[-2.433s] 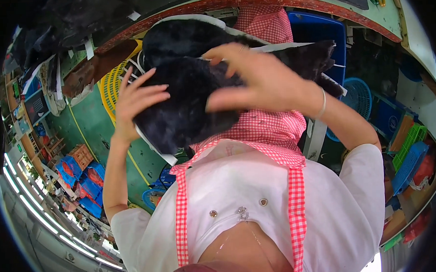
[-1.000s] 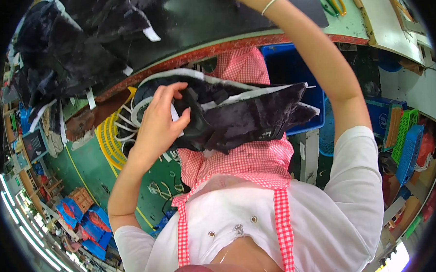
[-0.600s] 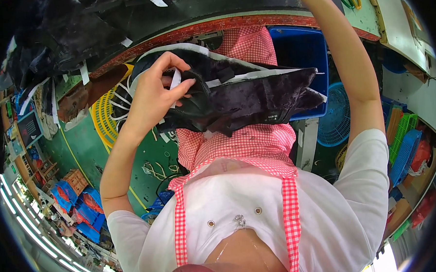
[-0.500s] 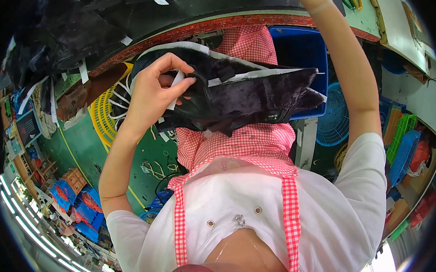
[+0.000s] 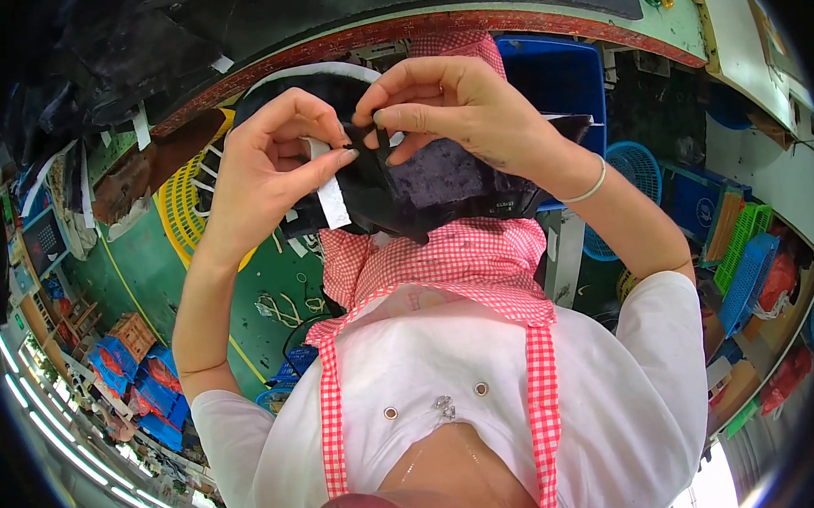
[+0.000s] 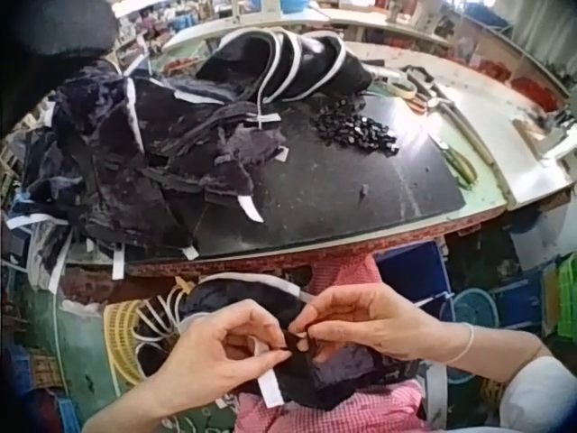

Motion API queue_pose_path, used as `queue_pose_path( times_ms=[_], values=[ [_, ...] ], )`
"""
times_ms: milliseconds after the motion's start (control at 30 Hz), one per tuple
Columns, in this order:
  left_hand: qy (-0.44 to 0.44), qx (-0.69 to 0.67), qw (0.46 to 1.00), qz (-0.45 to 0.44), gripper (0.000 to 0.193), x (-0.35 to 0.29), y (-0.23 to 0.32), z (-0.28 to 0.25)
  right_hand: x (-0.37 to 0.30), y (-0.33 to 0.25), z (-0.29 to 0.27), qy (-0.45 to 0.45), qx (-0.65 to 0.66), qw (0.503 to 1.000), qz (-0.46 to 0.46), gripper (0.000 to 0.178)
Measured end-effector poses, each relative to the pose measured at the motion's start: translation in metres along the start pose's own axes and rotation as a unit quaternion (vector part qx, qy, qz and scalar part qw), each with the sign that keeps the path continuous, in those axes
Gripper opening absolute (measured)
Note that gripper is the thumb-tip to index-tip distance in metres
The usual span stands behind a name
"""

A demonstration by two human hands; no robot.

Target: Trimming and assembling shoe upper components at a factory workbench.

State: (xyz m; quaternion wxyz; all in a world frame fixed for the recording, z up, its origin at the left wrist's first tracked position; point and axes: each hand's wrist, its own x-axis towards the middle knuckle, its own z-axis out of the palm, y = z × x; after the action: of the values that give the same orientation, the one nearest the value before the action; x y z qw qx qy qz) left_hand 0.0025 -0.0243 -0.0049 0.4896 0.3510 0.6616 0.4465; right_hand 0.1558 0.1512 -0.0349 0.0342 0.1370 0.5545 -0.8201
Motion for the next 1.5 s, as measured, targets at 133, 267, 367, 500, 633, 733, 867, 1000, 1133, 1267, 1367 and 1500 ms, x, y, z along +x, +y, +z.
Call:
queue_pose_path(
  times_ms=[133, 267, 367, 500, 633, 733, 867, 1000, 1133, 1267, 1367, 1500],
  values=[
    [0.006, -0.012, 1.0, 0.028, 0.024, -0.001, -0.006, 0.003, -0.002, -0.004, 0.006, 0.001, -0.044, 0.999, 0.002, 0.02],
    [0.03, -0.006, 0.998, 0.05, 0.023, -0.001, -0.009, 0.008, -0.003, -0.009, 0.012, 0.016, -0.105, 0.994, -0.011, 0.017],
    [0.048, -0.002, 0.996, 0.074, 0.022, -0.001, -0.01, 0.009, -0.001, -0.014, 0.016, 0.039, -0.131, 0.99, -0.032, 0.013],
    [0.052, -0.007, 0.994, 0.092, 0.021, 0.001, -0.011, 0.01, -0.001, -0.015, 0.022, 0.052, -0.157, 0.985, -0.05, 0.012],
    [0.066, -0.008, 0.994, 0.092, 0.021, -0.001, -0.012, 0.008, -0.007, -0.012, 0.023, 0.04, -0.193, 0.98, -0.031, 0.014],
    [0.029, -0.007, 0.999, 0.044, 0.02, -0.002, -0.004, 0.006, -0.01, -0.007, 0.023, 0.04, -0.191, 0.98, -0.03, 0.016],
    [-0.011, 0.047, 0.999, -0.006, 0.016, 0.0, 0.001, 0.002, -0.017, -0.004, 0.023, 0.055, -0.172, 0.983, -0.011, 0.017],
    [-0.048, 0.091, 0.993, -0.055, 0.01, 0.0, 0.017, -0.001, -0.028, 0.004, 0.024, 0.049, -0.106, 0.993, -0.002, 0.017],
    [-0.004, 0.045, 0.997, -0.057, 0.01, -0.015, 0.012, 0.0, -0.08, -0.004, -0.04, 0.164, -0.258, 0.925, 0.227, 0.039],
    [0.01, 0.07, 0.995, -0.074, 0.007, -0.013, 0.012, 0.002, -0.125, 0.023, -0.066, 0.27, -0.379, 0.815, 0.346, 0.043],
    [0.018, 0.03, 0.997, -0.065, 0.007, -0.012, 0.002, 0.007, -0.118, 0.047, -0.063, 0.332, -0.382, 0.846, 0.165, 0.028],
    [0.034, -0.018, 0.999, -0.028, 0.007, -0.014, -0.008, 0.006, -0.073, 0.048, -0.049, 0.327, -0.307, 0.878, -0.168, 0.023]
  ],
)
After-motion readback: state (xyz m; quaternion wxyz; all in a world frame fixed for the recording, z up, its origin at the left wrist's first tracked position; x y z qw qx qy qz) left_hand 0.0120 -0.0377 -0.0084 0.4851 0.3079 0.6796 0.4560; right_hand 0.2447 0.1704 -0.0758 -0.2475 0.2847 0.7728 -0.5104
